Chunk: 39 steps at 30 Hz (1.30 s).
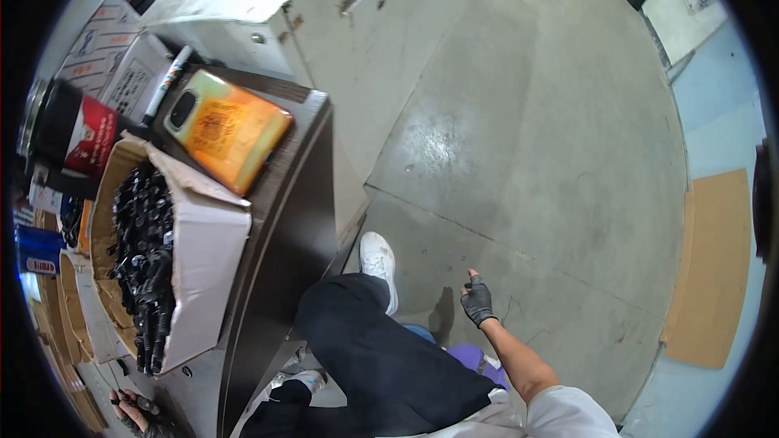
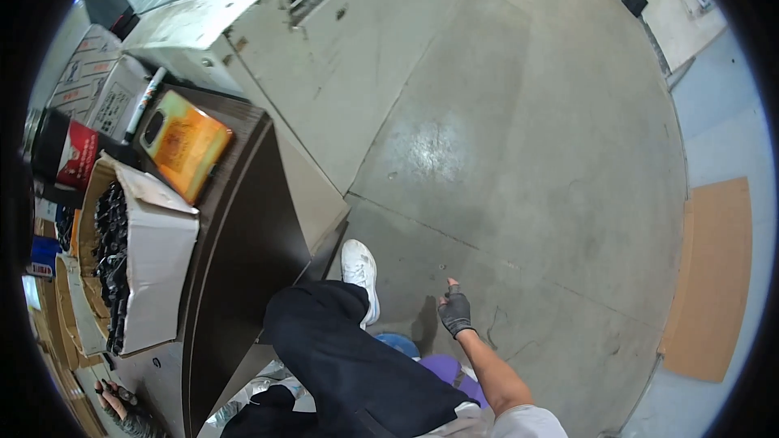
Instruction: Assembling small mechanical components like bolts and washers and handling treadmill parts on a factory floor.
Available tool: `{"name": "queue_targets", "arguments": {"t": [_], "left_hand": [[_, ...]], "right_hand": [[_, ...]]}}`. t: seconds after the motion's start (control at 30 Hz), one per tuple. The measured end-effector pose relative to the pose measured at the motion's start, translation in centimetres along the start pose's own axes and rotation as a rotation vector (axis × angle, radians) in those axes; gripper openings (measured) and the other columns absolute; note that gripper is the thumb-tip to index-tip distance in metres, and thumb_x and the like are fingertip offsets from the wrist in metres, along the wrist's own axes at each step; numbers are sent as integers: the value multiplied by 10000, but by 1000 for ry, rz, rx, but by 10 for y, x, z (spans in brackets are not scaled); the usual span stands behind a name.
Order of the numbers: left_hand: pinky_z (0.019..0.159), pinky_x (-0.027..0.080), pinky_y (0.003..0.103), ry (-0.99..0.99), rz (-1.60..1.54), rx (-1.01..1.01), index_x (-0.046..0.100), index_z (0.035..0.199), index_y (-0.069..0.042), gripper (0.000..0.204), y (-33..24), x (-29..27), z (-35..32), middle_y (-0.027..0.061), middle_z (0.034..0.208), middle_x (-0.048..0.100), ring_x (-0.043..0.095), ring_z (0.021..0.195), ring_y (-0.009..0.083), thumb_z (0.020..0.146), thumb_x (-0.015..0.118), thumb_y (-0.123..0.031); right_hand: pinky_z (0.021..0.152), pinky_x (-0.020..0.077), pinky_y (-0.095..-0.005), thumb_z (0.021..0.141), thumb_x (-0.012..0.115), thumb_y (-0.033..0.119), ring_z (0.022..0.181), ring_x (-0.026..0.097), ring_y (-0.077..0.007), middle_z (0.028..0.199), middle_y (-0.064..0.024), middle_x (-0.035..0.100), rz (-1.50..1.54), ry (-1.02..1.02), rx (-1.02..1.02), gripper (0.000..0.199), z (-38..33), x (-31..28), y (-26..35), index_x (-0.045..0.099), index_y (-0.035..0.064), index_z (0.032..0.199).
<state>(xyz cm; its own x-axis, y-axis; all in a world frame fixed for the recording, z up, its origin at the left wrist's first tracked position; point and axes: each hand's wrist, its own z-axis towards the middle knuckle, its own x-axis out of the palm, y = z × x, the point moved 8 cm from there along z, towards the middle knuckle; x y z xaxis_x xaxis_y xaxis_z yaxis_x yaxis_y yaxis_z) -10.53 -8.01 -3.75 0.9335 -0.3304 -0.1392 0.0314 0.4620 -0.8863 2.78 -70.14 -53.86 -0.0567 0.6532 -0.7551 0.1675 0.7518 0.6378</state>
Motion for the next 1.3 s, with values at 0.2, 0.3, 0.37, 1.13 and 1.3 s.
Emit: {"name": "queue_targets", "arguments": {"t": [0.2,0.3,0.37,1.13,1.3], "left_hand": [[642,442,311,-38,-111,-11,589,1146,-90,189,1,-5,-6,46,922,632,534,736,158,973,622,-157],[752,487,338,-96,-90,-48,588,1144,-68,194,3,3,-7,76,1013,654,587,865,201,976,620,-158],[820,504,355,-178,-8,-28,588,1140,-55,198,-11,-6,-7,93,1065,664,608,941,227,976,622,-160],[1013,446,385,-102,707,190,619,1228,42,319,32,-16,28,180,1198,649,593,1122,306,1039,518,-196],[1010,446,389,-199,377,-14,614,1242,30,320,33,-25,13,177,1196,650,594,1117,309,1034,527,-197]], "right_hand": [[727,549,-315,868,609,85,799,665,-177,955,-98,681,652,248,692,428,-46,71,-105,565,28,1290],[742,569,-352,907,620,108,862,667,-228,1067,-103,642,671,260,653,421,-44,86,-118,537,19,1309],[742,567,-351,907,608,104,884,665,-218,1066,-105,651,810,337,739,416,-40,113,-82,544,25,1311],[799,513,-529,812,640,201,938,666,-393,946,-175,691,-126,219,43,165,262,197,109,673,150,965],[792,521,-530,815,615,135,889,669,-421,909,-216,685,-185,218,74,113,253,217,74,662,96,911]]}}
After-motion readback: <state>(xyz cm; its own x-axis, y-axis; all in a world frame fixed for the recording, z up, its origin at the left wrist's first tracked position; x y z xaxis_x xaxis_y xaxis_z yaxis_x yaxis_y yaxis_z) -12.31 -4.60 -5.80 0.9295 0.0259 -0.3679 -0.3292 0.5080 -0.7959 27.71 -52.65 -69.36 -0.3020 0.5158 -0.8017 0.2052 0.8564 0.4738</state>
